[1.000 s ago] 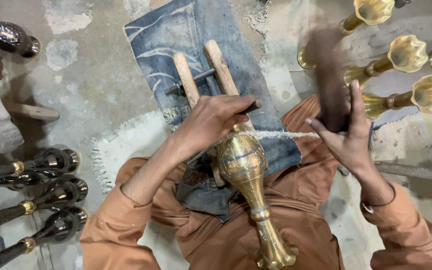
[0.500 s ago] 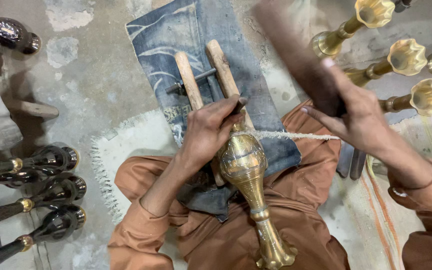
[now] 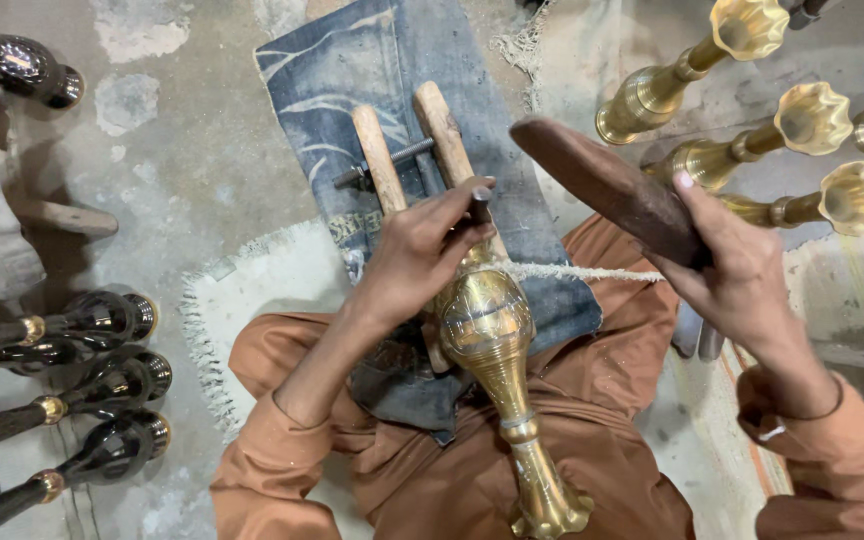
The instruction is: The person sits cross-legged on the floor with a brass vase clamped in a wooden jig on their lap. They pull a rope wrapped around the vase to spin it while pressing a wooden tool against the spinning brass, repeatedly repositioning the rope and tool to work the vase's surface.
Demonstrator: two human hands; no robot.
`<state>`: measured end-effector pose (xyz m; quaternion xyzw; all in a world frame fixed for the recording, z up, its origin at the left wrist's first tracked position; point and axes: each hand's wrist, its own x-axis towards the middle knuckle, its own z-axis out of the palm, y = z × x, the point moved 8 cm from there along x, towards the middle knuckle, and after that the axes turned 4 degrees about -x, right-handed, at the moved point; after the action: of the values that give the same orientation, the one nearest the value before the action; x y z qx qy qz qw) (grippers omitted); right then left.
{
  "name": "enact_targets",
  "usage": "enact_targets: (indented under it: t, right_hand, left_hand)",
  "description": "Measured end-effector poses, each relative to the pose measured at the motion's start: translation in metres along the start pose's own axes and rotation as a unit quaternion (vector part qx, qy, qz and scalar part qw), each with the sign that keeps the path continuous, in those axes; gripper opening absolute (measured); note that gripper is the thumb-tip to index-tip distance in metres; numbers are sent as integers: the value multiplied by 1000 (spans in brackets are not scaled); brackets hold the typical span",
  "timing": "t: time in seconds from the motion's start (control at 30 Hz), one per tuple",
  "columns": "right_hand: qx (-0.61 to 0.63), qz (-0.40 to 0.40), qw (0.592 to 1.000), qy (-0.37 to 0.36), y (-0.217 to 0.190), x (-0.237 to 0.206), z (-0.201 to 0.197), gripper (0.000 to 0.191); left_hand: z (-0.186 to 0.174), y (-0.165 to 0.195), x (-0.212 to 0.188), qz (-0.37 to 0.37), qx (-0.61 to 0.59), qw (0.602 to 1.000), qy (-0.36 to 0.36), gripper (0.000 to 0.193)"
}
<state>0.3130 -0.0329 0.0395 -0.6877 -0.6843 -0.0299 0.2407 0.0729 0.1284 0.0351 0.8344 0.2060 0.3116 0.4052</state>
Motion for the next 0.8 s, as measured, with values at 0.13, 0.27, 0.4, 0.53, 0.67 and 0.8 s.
enact_targets:
  t: [0.13,0.27,0.4,0.53,0.67,0.8]
  right_hand:
    - [58,86,994,30,8,-35,28,85]
    - [68,148,986,34,12,-61,52,83]
    - [45,116,991,53,8,-76,59,85]
    - [186,237,943,139,27,-96,64,71]
    - [76,103,985,117,1,-85,66,91]
    - [130,152,973,113,8,-74,67,86]
  left_hand:
    - [15,-3,17,1,21,990,-136,44]
    - [22,1,29,45,27,977,-208,47]
    - [27,13,36,132,37,966,-218,43]
    - [41,-5,36,7,42,955,-295,42]
    - [35,5,38,52,41,959,-276,43]
    - [20,15,36,54,-15,970,-237,35]
